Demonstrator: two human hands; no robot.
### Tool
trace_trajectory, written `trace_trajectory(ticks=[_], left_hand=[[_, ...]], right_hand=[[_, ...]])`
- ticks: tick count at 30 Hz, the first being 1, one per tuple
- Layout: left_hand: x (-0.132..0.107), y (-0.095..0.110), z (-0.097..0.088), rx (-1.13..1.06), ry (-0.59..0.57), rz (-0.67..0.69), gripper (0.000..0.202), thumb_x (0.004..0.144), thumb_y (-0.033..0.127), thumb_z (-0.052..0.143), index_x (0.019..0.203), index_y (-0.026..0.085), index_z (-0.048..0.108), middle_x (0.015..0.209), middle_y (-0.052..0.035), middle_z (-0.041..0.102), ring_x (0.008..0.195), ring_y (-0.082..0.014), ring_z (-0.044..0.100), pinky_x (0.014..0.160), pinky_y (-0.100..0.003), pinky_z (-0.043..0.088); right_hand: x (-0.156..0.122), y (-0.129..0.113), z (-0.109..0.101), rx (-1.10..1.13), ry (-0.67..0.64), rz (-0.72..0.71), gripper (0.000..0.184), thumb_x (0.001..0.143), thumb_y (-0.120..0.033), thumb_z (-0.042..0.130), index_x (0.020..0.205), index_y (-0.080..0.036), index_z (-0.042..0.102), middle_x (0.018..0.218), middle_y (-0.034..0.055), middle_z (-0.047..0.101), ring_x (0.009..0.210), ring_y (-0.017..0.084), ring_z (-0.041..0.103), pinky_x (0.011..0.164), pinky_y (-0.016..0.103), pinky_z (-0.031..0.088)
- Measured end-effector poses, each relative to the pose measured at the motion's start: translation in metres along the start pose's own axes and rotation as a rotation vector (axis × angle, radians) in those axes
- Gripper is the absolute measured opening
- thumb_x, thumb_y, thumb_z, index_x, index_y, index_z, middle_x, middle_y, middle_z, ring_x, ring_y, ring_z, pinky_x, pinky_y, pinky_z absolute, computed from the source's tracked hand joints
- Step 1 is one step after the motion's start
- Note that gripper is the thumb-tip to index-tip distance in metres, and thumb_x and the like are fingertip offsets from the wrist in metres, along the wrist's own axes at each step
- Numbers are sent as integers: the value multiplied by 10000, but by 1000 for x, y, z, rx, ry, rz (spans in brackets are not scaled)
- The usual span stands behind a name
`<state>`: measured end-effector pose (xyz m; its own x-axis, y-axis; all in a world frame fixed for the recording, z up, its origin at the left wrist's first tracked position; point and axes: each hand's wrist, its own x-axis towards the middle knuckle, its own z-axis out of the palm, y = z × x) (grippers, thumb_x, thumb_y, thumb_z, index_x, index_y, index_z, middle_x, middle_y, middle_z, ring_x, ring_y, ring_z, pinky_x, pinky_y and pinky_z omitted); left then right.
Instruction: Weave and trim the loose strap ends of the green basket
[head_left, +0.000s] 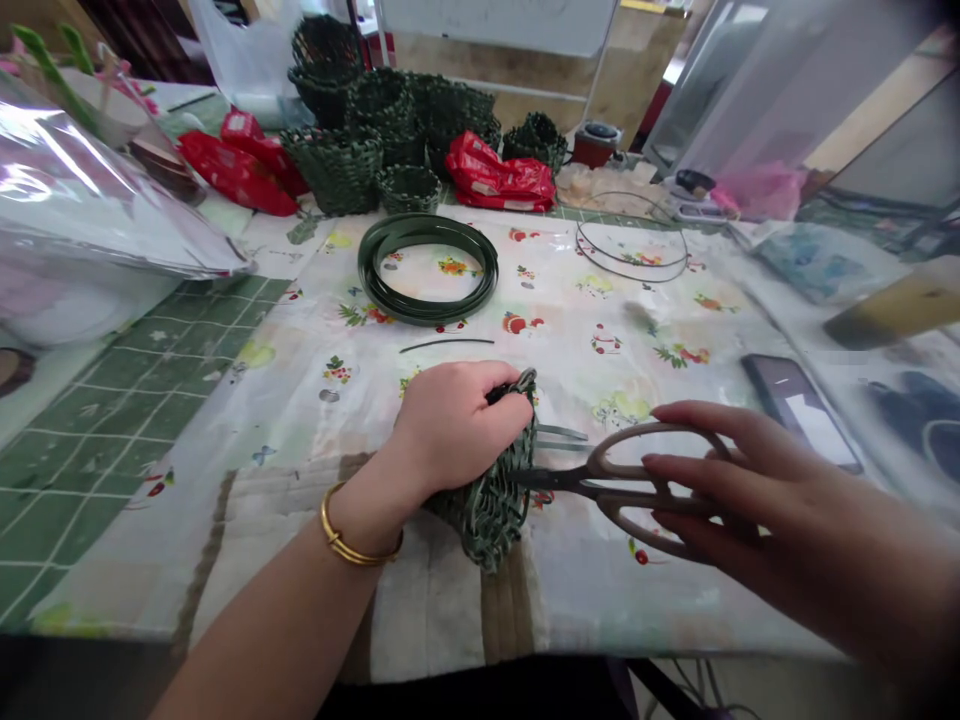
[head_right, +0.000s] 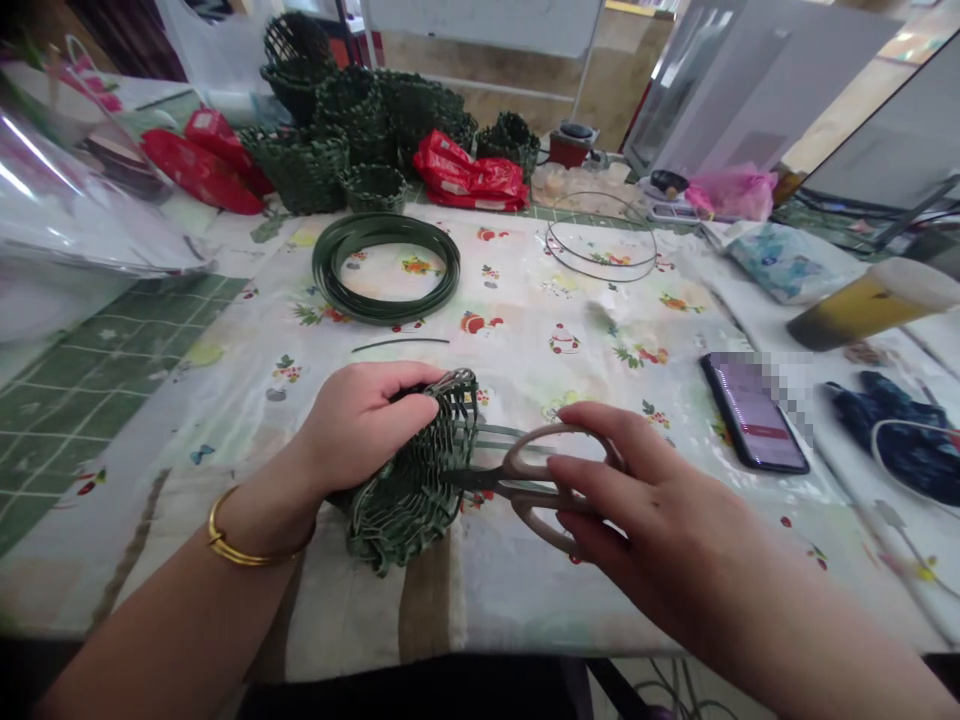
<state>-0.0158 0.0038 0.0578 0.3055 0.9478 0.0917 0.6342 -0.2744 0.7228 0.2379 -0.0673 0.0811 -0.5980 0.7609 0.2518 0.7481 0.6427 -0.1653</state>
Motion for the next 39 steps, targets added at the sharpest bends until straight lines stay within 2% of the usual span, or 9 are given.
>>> trace_trajectory(ticks=[4,11,18,23,26,30,32,35,39], left_hand=[[1,-4,0,-105,-8,-24,286,760,217,486,868,189,749,828,-21,730,775,-181,629,687,-274,458],[7,-18,-1,-337,-34,-146,256,754,231,523,857,172,750,730,-9,715,679,-162,605,587,-259,441],[5,-21,-1,-419,-18,-239,268,746,231,544,901,188,757,756,-5,718,714,-169,616,595,-256,451],[6,-26,-3,-455,-35,-302,249,732,237,555,865,189,761,742,-9,716,699,-163,605,570,-243,445],[7,-22,-2,-403,-61,-297,247,728,243,555,850,187,761,761,-11,716,673,-155,597,554,-237,438],[7,-20,-2,-380,-76,-271,263,732,242,547,876,187,760,795,-12,722,669,-149,593,556,-233,440],[7,-20,-2,-357,-64,-263,258,731,243,549,867,182,760,776,-12,714,652,-144,580,547,-230,433],[6,-19,-3,-319,-61,-240,252,735,243,542,846,178,759,750,-15,703,658,-148,582,554,-231,431],[5,-15,-4,-263,-57,-195,253,754,245,518,827,184,752,741,-20,695,721,-173,610,601,-246,451]], right_hand=[[20,11,-4,116,-57,-11,177,895,-273,571,1056,-262,644,1280,89,526,670,122,654,591,255,564],[-9,26,30,447,-63,358,151,839,-289,657,972,-218,649,1279,114,522,495,56,570,457,233,539],[-2,8,22,385,-38,271,139,840,-253,642,979,-246,650,1270,95,502,500,58,597,485,240,567],[-26,16,71,551,59,399,150,842,-259,646,985,-227,614,1276,120,500,524,84,622,467,262,574],[-42,19,101,460,164,339,189,831,-263,661,1010,-226,613,1266,130,523,799,196,682,589,304,590],[-45,17,117,161,268,241,213,806,-320,702,984,-216,646,1245,147,582,1041,321,599,801,477,533],[-44,16,117,21,293,219,213,799,-347,714,963,-217,678,1175,139,634,1040,348,569,842,539,483],[-42,15,113,-31,292,220,197,827,-357,686,968,-219,698,1076,121,658,923,298,581,786,486,495],[-35,10,100,-37,200,296,258,853,-340,652,1086,-230,676,1127,126,606,910,285,584,773,464,504]])
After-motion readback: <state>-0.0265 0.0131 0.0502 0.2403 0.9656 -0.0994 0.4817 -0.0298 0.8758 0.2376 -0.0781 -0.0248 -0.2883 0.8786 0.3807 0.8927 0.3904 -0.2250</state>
